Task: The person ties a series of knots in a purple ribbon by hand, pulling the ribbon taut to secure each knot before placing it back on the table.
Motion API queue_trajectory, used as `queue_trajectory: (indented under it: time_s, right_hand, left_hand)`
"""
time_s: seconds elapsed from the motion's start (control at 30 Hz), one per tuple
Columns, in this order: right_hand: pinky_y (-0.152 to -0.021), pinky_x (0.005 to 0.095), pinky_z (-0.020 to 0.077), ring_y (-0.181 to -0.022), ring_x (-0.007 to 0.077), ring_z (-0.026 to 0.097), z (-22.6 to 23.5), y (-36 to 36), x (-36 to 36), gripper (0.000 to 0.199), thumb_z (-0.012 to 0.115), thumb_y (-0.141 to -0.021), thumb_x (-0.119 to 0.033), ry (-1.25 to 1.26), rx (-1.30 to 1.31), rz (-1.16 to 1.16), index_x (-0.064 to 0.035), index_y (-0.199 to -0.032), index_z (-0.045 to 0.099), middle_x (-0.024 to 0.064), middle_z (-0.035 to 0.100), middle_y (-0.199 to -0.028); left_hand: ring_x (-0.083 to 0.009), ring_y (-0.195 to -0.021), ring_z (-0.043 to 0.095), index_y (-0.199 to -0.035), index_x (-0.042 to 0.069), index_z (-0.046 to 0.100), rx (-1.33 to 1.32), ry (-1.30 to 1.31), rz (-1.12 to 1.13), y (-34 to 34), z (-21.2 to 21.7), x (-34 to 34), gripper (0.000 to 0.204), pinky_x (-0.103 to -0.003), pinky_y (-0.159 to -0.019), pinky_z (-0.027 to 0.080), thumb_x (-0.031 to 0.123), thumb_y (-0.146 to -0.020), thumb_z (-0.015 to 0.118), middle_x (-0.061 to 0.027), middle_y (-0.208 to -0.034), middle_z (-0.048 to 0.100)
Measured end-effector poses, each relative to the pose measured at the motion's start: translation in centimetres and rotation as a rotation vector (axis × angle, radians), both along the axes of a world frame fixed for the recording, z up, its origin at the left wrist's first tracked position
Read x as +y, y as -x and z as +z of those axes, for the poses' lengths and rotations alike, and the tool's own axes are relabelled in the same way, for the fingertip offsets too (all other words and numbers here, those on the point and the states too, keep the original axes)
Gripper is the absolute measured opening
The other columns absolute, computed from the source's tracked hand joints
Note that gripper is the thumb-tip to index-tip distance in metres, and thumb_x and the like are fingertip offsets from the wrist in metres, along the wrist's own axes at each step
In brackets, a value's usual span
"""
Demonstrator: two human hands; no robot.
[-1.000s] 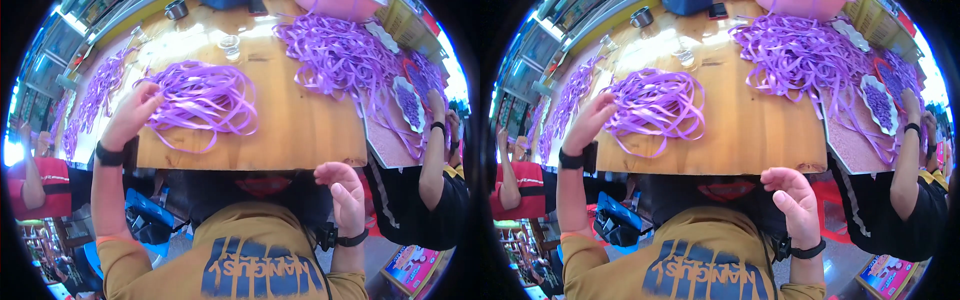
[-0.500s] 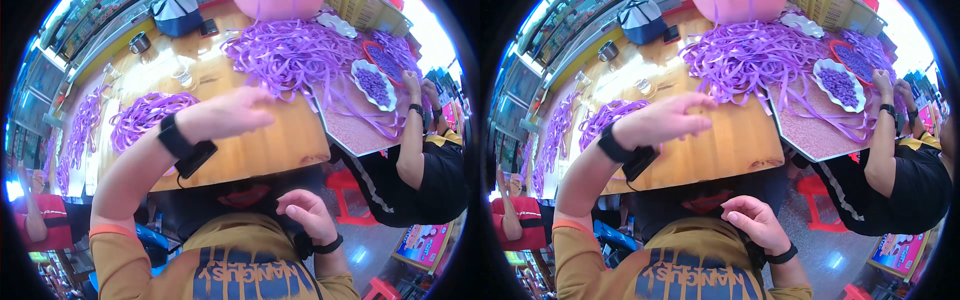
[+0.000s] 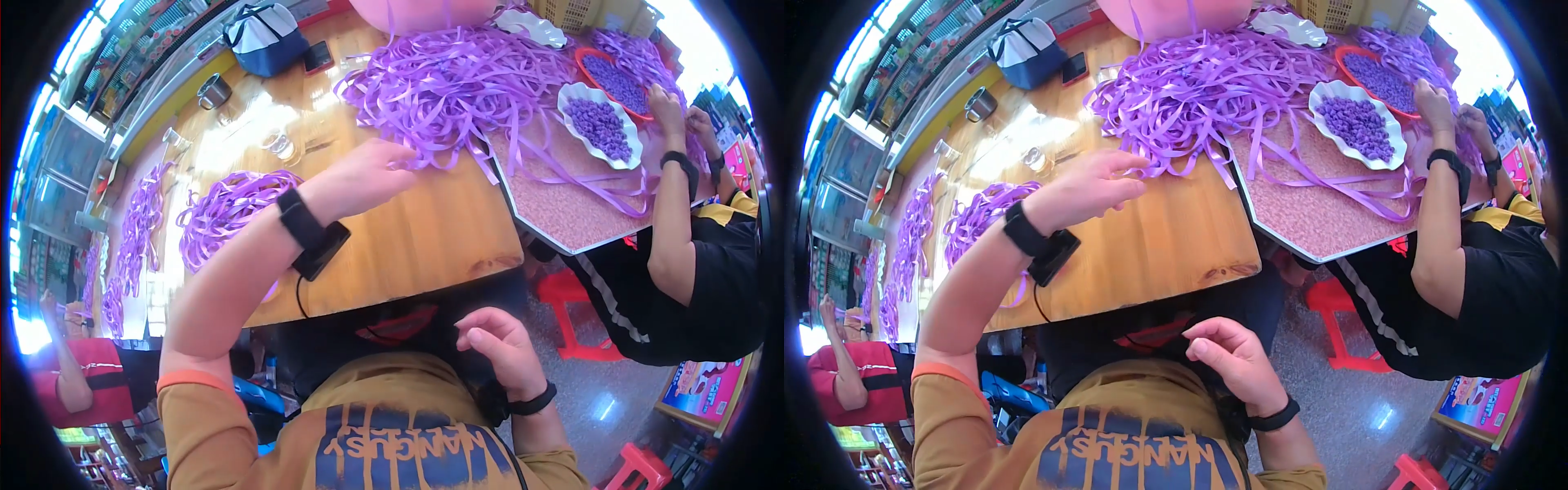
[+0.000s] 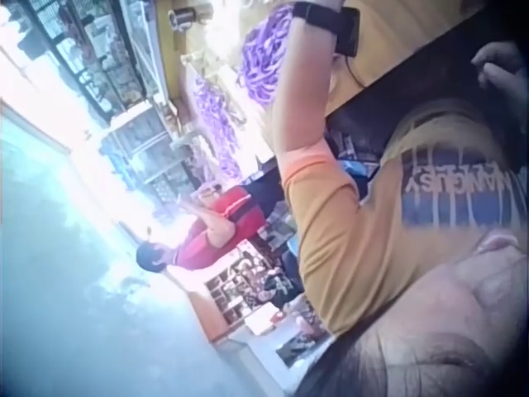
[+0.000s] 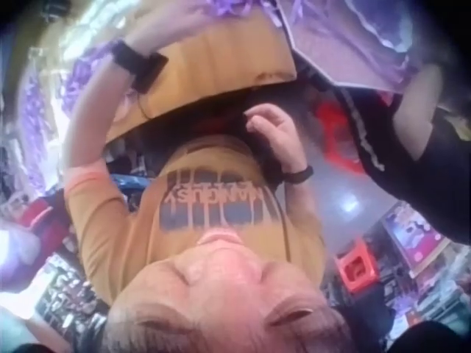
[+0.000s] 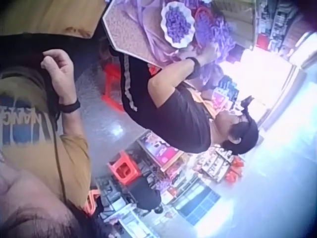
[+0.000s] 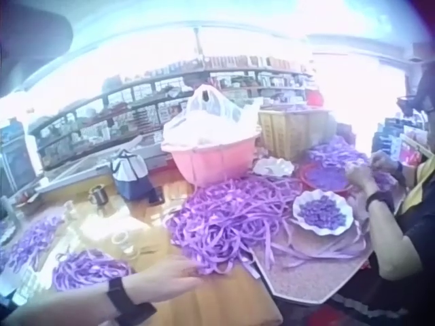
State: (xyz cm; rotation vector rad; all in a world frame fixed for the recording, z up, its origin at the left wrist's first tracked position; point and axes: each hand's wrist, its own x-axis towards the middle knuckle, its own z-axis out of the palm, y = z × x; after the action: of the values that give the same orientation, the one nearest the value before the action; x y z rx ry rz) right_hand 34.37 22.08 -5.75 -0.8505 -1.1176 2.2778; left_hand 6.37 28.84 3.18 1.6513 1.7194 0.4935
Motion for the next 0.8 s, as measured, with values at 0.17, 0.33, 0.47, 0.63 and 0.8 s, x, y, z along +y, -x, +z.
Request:
queue_trajectory:
  time_s: [0.17, 0.33, 0.47, 0.63, 0.8]
  right_hand:
    - [-0.077, 0.0246, 0.0471, -0.08, 0.0105, 0.059, 0.6, 0.3, -0.2, 0.017, 0.06, -0.084, -0.011, -0.008, -0.032, 0.081, -0.0015, -0.098, 0.06, 0.0039, 0.062, -0.085]
    - [-0.076, 0.0242, 0.0468, -0.079, 0.0106, 0.059, -0.7, -0.5, -0.2, 0.015, 0.058, -0.085, -0.009, 0.022, -0.015, -0.05, -0.0007, -0.098, 0.06, 0.0041, 0.062, -0.085]
    - [-0.074, 0.0197, 0.0455, -0.08, 0.0054, 0.055, 0.0, 0.4, -0.1, 0.016, 0.059, -0.088, -0.012, 0.007, 0.018, 0.011, -0.0016, -0.1, 0.059, 0.0004, 0.06, -0.087]
    - [-0.08, 0.0252, 0.0451, -0.084, 0.0122, 0.057, 2.0, 2.3, -0.1, 0.021, 0.057, -0.087, -0.014, -0.023, -0.009, 0.142, 0.0008, -0.101, 0.059, 0.0054, 0.061, -0.089]
    - [-0.092, 0.0339, 0.0414, -0.104, 0.0208, 0.055, 2.7, 5.4, -0.4, 0.045, 0.051, -0.092, -0.026, -0.068, 0.194, 0.153, 0.0049, -0.123, 0.045, 0.0146, 0.058, -0.111]
  left_hand:
    - [-0.0087, -0.068, 0.055, -0.117, 0.003, 0.056, -0.055, -0.073, 0.069, 0.7, -0.7, -1.4, 0.038, -0.023, -0.056, 0.043, 0.024, -0.086, 0.054, -0.0027, -0.085, 0.058]
    - [-0.0067, -0.062, 0.053, -0.114, 0.001, 0.059, -0.482, 0.111, 0.287, -0.9, 3.0, -7.3, 0.032, -0.021, -0.055, 0.042, 0.011, -0.085, 0.051, -0.0039, -0.093, 0.059]
    - [-0.0071, -0.06, 0.053, -0.107, -0.002, 0.062, -0.474, -0.236, 0.317, -1.0, 0.8, -12.3, 0.03, -0.022, -0.054, 0.043, 0.005, -0.08, 0.05, -0.0105, -0.103, 0.06]
    - [-0.0128, -0.06, 0.056, -0.098, -0.008, 0.063, -0.566, -0.386, 0.104, -1.8, -1.5, -17.5, 0.031, -0.024, -0.057, 0.045, 0.0, -0.07, 0.055, -0.0191, -0.102, 0.06]
    - [-0.0146, -0.069, 0.058, -0.104, -0.006, 0.064, -0.843, -0.179, -0.1, -2.8, -3.2, -19.8, 0.03, -0.024, -0.058, 0.046, -0.002, -0.074, 0.061, -0.0208, -0.109, 0.059]
